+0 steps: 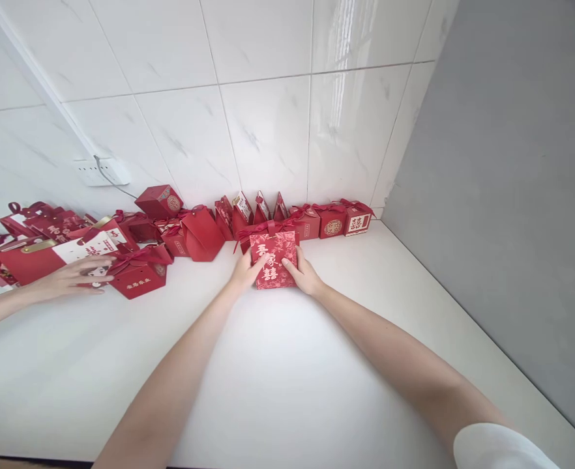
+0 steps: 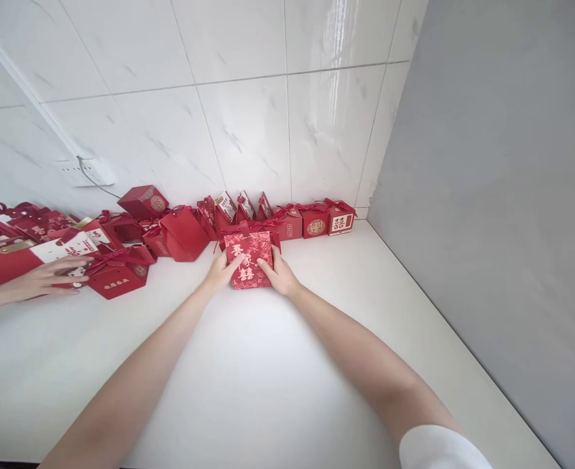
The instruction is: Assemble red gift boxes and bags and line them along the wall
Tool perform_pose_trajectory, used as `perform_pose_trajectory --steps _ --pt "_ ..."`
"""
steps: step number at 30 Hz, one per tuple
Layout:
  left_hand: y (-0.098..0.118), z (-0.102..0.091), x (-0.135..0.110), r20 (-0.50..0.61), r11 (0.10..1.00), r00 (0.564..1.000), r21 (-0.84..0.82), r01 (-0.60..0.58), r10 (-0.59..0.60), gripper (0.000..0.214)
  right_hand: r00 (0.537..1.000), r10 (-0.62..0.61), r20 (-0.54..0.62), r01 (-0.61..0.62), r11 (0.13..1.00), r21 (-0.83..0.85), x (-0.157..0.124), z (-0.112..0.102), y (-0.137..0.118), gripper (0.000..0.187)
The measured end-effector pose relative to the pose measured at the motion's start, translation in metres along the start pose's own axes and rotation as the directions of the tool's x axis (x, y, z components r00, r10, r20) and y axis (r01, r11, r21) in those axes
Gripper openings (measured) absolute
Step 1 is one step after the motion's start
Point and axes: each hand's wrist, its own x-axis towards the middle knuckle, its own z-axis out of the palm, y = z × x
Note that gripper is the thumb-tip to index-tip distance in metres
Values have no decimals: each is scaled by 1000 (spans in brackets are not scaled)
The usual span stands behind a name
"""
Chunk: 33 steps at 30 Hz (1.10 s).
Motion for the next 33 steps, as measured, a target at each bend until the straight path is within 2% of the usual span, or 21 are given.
perform_pose_trajectory --steps 3,5,10,15,18,21,23,25,26,28,31,33 --pt "-36 17 -1 -6 995 997 -59 75 -76 73 990 72 122 -74 997 8 1 -5 13 58" --pt "-48 21 -1 8 995 997 -65 75 -75 77 983 72 169 -76 997 15 4 -13 15 55" --pt "-53 16 3 18 997 998 -55 55 -54 77 957 16 290 -69 983 172 8 -23 14 59" --pt "-54 15 5 20 999 999 -11 42 -42 74 952 7 307 -78 972 220 10 -21 12 57" --pt "-50 15 3 -11 999 1000 36 21 -21 69 958 -28 287 0 995 99 8 -23 12 56" --pt "-41 14 -2 -85 996 996 94 -13 21 59 973 -86 213 130 970 -207 6 -27 13 48" --pt "-35 13 -6 -154 986 984 154 -67 91 52 975 -121 184 178 926 -334 4 -29 15 43" --pt "-32 14 -9 -183 957 963 248 -148 196 48 976 -142 163 195 905 -378 3 -30 16 41" --pt "-31 15 -10 -158 934 955 301 -195 250 49 977 -153 148 201 893 -403 3 -30 17 42" --pt "-30 18 -13 -33 880 951 390 -273 309 63 978 -178 112 210 867 -452 3 -28 16 43" --pt "-32 24 -15 141 830 949 461 -315 281 100 973 -219 75 227 836 -500 2 -25 14 47" --pt "-33 27 -15 169 835 949 451 -314 266 105 967 -244 75 248 824 -510 1 -25 13 47"
